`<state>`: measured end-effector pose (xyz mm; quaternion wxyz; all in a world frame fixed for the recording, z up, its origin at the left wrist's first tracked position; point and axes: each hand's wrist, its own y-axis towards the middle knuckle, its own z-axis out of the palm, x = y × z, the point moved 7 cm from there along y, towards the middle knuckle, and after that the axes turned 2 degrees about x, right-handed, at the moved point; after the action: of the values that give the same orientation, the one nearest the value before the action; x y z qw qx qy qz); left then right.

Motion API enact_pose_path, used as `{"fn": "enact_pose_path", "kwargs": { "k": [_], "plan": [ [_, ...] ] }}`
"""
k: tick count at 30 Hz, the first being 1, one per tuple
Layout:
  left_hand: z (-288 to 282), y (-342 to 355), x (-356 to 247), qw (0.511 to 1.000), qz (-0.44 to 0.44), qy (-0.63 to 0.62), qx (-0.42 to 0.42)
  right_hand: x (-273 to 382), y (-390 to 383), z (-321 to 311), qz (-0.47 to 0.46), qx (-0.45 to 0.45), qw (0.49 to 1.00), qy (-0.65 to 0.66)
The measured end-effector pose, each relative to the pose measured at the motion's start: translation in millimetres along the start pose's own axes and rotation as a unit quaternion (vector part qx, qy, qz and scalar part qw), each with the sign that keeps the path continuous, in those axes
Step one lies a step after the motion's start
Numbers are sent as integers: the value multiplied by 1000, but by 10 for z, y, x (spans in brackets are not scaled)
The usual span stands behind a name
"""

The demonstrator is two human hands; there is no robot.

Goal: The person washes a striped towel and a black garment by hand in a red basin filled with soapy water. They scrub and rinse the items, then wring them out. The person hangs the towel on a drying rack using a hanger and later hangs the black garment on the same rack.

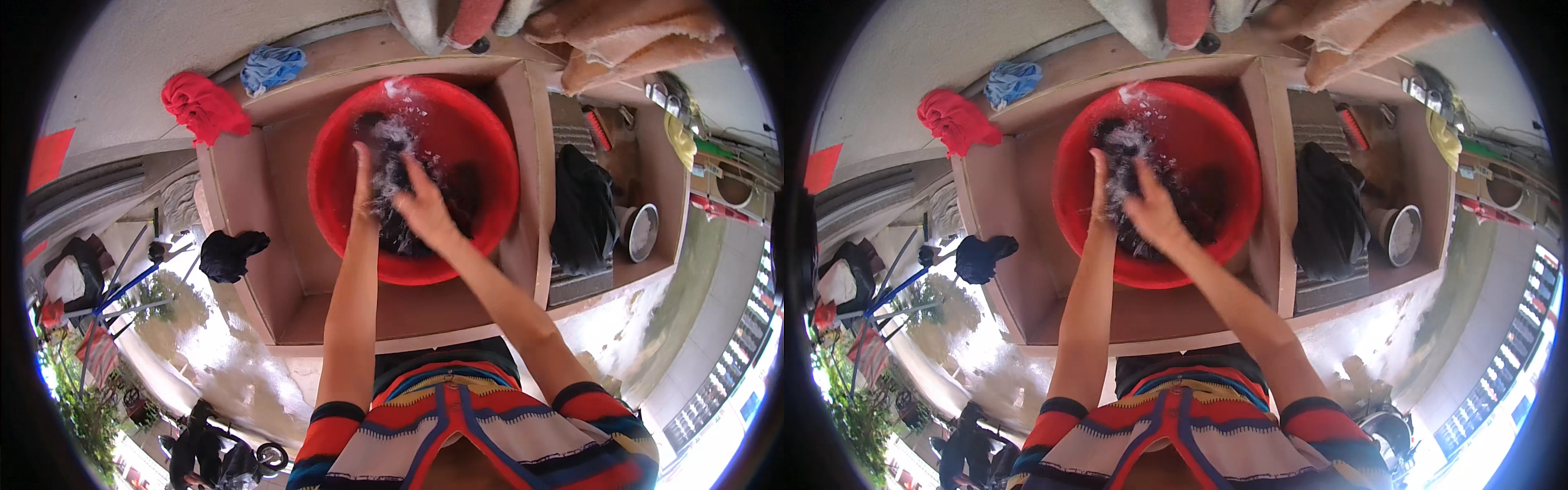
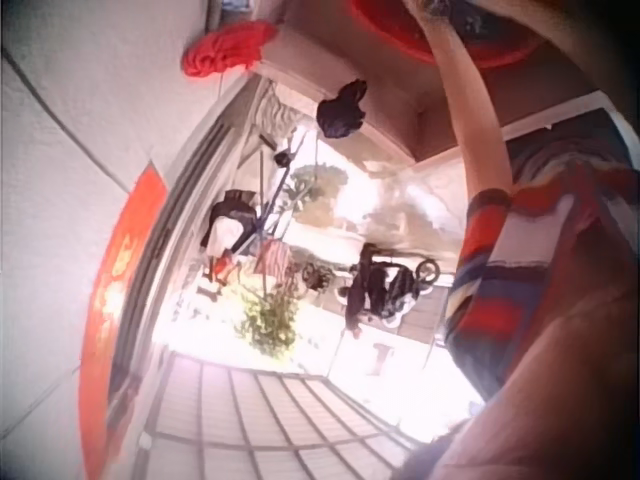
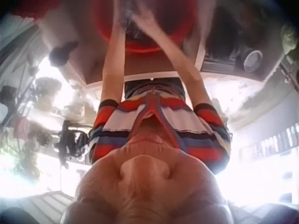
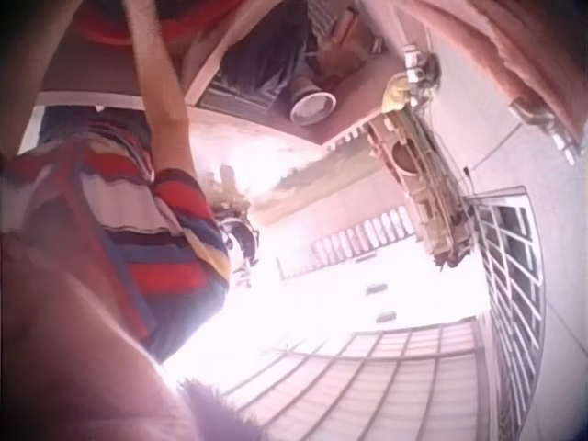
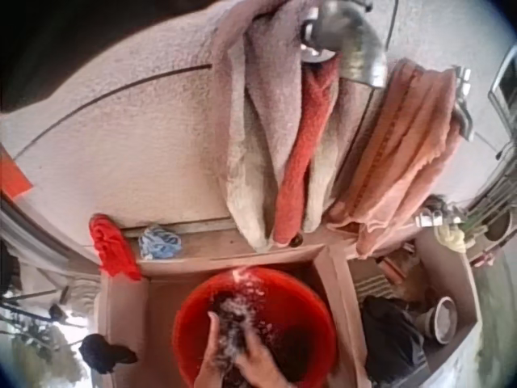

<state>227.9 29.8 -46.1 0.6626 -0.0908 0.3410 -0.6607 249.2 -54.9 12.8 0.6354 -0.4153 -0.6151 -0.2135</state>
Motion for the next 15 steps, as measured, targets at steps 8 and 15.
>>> {"fn": "enact_pose_path", "kwargs": {
  "k": [8,15],
  "plan": [
    [-541,-250,274,977,43,36,-204,413,29,492,-144,-27,914,-379],
    [-604,-207,-66,947,16,203,-249,-304,619,-551,-90,-127,873,-463]
  ]
}}
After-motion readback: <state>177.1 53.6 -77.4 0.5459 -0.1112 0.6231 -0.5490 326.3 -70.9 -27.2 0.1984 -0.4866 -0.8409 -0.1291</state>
